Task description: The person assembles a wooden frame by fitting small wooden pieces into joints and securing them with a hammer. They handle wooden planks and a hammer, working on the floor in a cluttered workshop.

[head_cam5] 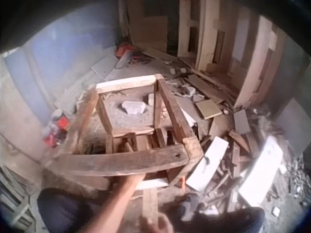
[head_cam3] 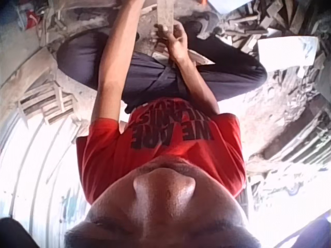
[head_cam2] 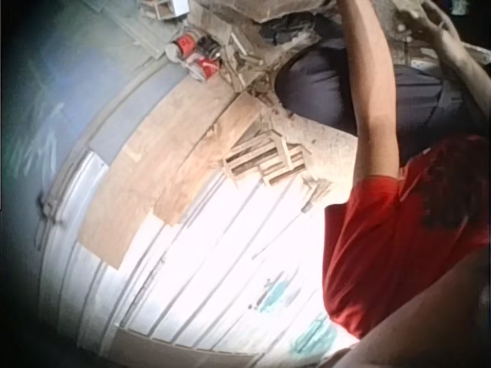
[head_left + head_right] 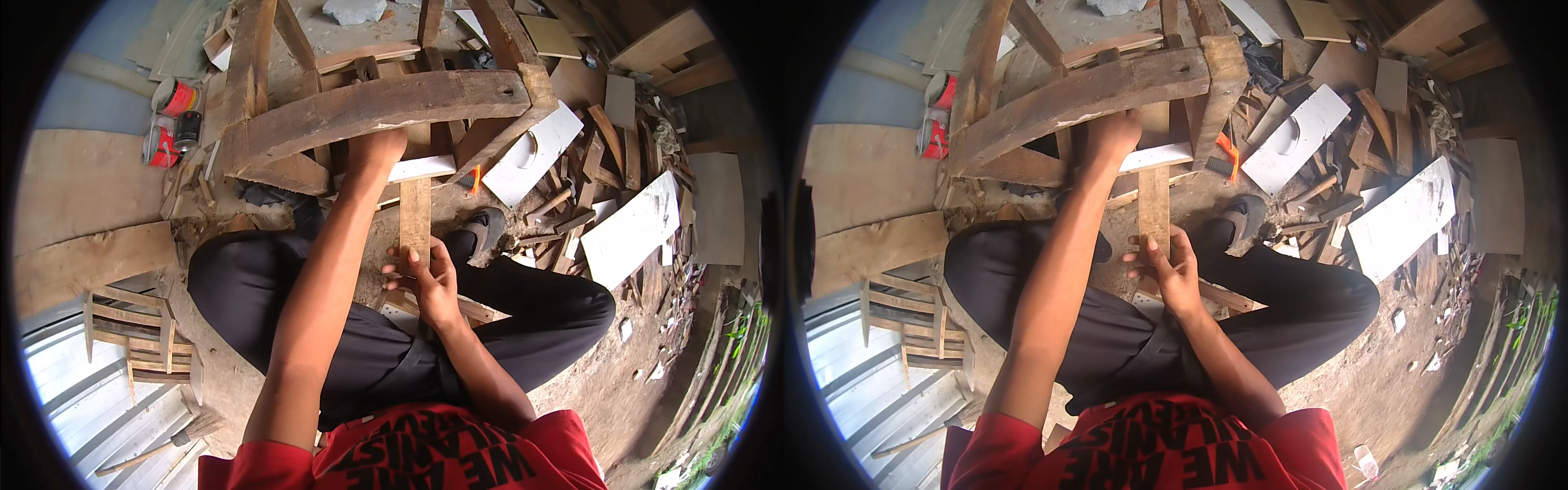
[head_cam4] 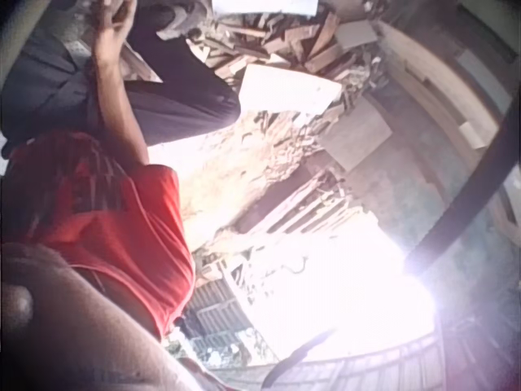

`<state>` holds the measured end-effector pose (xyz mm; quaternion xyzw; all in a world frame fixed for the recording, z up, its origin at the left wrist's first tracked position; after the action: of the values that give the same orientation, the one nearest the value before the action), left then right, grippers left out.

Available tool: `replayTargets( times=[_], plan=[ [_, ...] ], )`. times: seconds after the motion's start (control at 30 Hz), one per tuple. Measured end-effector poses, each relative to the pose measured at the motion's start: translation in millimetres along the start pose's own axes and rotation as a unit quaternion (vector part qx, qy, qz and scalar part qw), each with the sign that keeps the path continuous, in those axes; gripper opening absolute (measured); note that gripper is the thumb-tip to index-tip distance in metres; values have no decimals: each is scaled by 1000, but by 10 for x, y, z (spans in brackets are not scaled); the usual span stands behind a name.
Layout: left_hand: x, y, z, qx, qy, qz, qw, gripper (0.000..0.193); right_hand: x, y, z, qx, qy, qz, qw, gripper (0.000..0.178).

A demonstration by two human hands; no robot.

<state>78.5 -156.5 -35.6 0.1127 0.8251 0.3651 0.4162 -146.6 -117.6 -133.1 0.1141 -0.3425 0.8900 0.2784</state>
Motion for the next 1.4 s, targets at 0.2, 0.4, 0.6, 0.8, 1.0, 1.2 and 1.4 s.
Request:
replayTargets(
  times=[0.2, 0.4, 0.6, 0.8, 1.0, 1.2, 1.4],
  plan=[
    [18, -212, 212, 53, 150, 165, 973, 42, -79, -4, 115, 90, 36, -2, 995, 31],
    [72, -297, 249, -85, 64, 178, 978, 44, -203, 48, 339, 157, 40, -1, 987, 32],
    [53, -177, 225, -17, 65, 85, 994, 42, -440, 16, 482, 173, 22, 21, 984, 30],
    [31, -215, 268, 83, 216, 174, 957, 58, -767, -31, 576, 98, 54, 65, 992, 35],
    [47, -262, 455, 83, 198, 88, 973, 71, -488, 158, 207, 150, 36, 39, 987, 46],
    [50, -290, 462, 78, 202, 105, 971, 70, -430, 143, 294, 162, 108, -30, 981, 47],
    [106, -248, 429, 73, 204, 103, 971, 66, -757, -6, 411, 140, 120, -13, 983, 46]
  ],
)
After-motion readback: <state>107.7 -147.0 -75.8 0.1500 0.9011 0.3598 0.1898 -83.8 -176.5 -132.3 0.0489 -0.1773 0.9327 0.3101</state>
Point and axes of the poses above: each hand's wrist, its own x-axis away from the middle knuckle, its own y-axis out of the back of the hand, z = x × y, the point moved 9 cm from there along -x, towards the middle knuckle, and after that the axes turned 4 degrees about x, right-handed, at the moved point
